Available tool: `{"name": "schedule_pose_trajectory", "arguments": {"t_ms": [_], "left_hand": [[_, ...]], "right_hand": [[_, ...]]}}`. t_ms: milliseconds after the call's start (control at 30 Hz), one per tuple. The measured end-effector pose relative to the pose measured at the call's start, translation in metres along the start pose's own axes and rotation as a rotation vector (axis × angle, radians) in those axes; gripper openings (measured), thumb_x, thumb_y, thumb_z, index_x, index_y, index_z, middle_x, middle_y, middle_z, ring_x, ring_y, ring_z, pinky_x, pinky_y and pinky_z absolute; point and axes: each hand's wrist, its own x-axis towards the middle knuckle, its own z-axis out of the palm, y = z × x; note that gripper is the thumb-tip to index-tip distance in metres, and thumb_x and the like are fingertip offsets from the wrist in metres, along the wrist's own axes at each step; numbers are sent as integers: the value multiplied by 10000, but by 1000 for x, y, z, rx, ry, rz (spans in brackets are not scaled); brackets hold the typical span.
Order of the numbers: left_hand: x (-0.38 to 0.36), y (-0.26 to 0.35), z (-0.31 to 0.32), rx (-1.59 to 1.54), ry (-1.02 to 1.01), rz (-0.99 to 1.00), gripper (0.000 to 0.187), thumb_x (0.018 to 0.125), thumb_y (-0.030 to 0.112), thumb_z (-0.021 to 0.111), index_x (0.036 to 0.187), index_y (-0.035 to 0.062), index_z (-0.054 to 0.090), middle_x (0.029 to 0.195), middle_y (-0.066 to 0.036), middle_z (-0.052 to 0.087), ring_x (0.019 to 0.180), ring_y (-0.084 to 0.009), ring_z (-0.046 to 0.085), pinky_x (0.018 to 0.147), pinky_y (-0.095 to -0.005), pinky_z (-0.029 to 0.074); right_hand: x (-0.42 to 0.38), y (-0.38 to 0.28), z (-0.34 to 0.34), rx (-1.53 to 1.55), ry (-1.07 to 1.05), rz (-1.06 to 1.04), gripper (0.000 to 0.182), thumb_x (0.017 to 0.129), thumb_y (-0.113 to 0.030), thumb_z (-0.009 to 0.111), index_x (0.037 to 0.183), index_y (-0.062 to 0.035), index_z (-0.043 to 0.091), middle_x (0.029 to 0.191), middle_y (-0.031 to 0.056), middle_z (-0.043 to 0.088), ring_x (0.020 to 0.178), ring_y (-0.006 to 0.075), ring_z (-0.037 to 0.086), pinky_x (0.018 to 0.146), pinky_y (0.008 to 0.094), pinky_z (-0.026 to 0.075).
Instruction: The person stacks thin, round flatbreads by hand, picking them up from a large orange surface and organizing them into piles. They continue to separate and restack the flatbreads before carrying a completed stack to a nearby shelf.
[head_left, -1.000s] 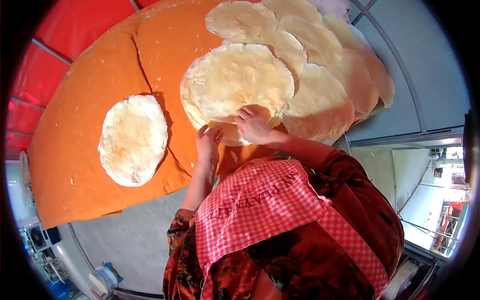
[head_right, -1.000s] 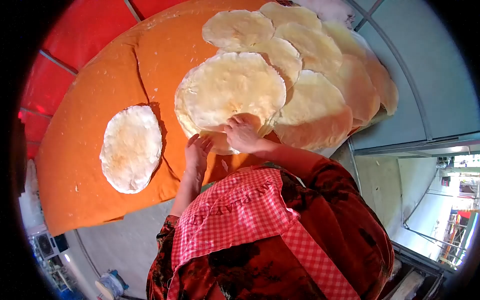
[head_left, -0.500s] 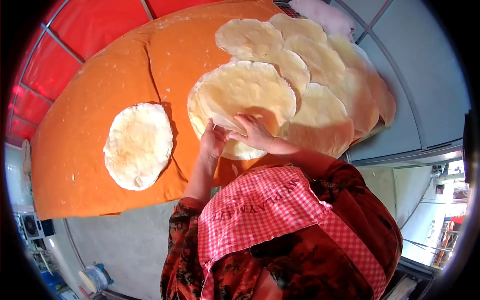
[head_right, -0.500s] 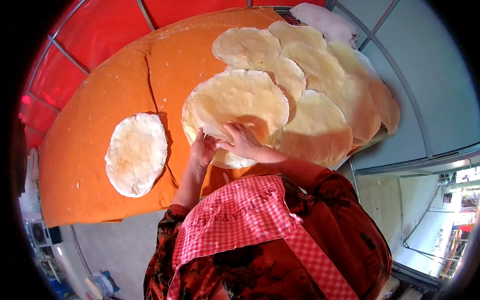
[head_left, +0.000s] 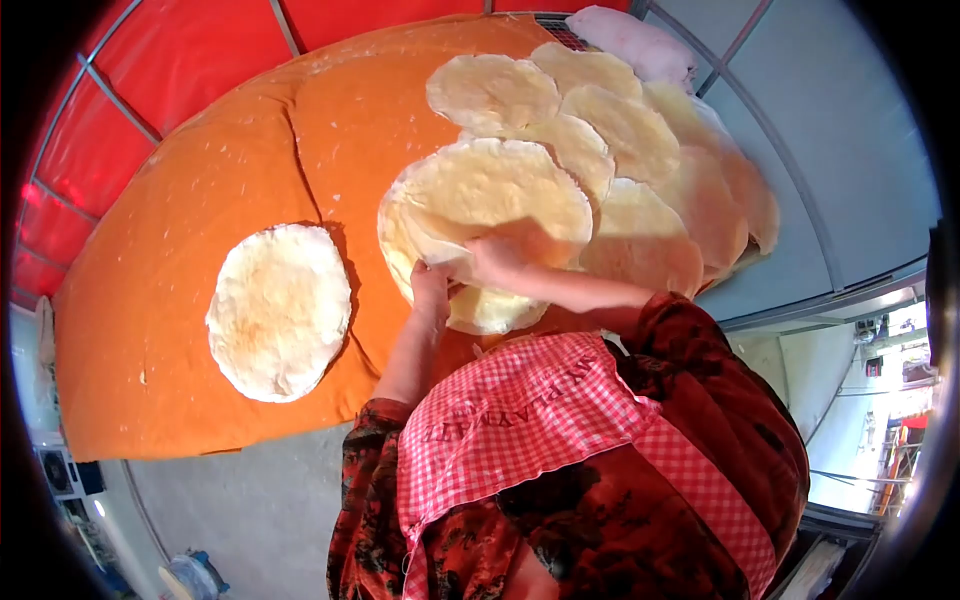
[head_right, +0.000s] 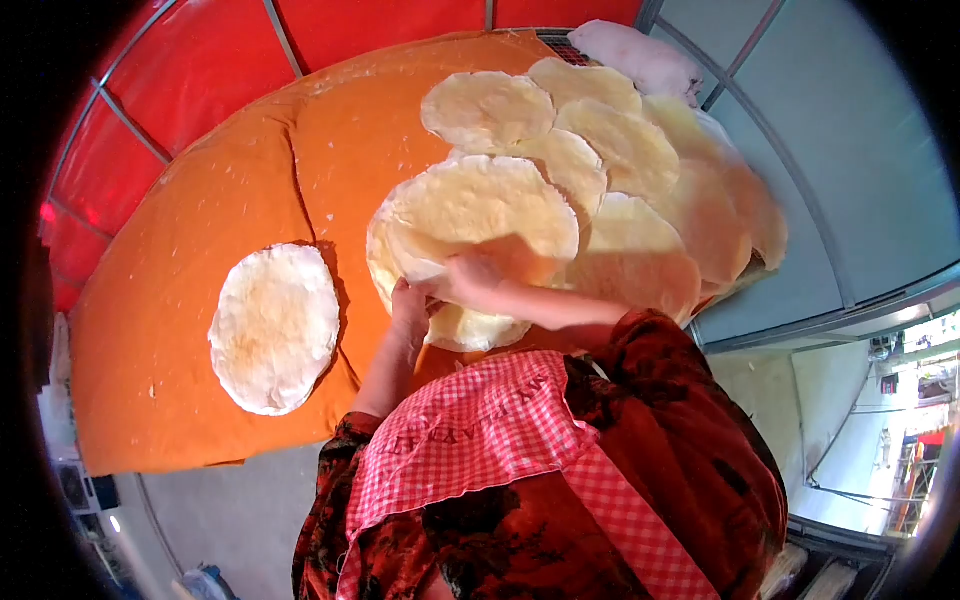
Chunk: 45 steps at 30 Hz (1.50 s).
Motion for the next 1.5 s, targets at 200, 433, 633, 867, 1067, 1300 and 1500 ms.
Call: {"name": "schedule_pose_trajectory", "arguments": {"t_ms": [200,433,633,867,1067,1300,1500], "left_hand": [[10,-13,-18,42,33,5,322,772,4,614,1064,-24,481,896,-143,620,742,-254,631,584,-333,543],[5,-3,-24,3,-44,-108,239,856,42,547,1083,-8,490,890,-149,624,684,-241,637,559,-332,559],[-3,0,-21,-81,-70,-125,201,914,51,472,1111,11,469,888,-145,622,695,-249,642,573,-351,582],[-2,-5,-17,-70,-92,-96,150,911,44,458,1049,23,513,893,-130,643,696,-249,645,595,-351,561],[-1,-7,-24,-147,-143,-125,159,906,60,431,1027,41,533,880,-109,649,734,-238,648,634,-364,550],[-7,0,-27,-220,-152,-154,332,1000,311,359,1106,44,527,934,-127,624,830,-230,601,739,-358,516],[-17,-13,-63,78,275,461,237,910,89,555,1126,2,513,915,-97,597,855,-187,574,761,-278,477]], "right_hand": [[140,42,-237,-114,244,17,193,799,-71,552,919,-4,688,833,151,683,778,235,660,673,416,493],[77,-9,-210,-492,296,-294,236,802,-57,500,965,-35,670,802,198,649,764,309,648,690,417,494],[-1,-11,-5,-404,-87,-184,153,807,-28,592,944,17,641,722,198,604,687,238,623,575,401,498],[11,-26,9,-446,-97,-300,189,792,-103,646,880,54,588,892,213,659,850,329,655,678,409,515],[-2,-21,32,-96,-84,-180,214,901,-134,474,940,51,574,978,242,629,945,389,607,796,467,487],[-13,-9,56,-158,353,-331,238,855,-122,541,1029,16,623,987,198,648,946,335,623,821,444,482],[45,9,-63,124,54,142,162,831,-72,567,940,-46,683,789,158,676,709,272,654,650,415,502]]}}
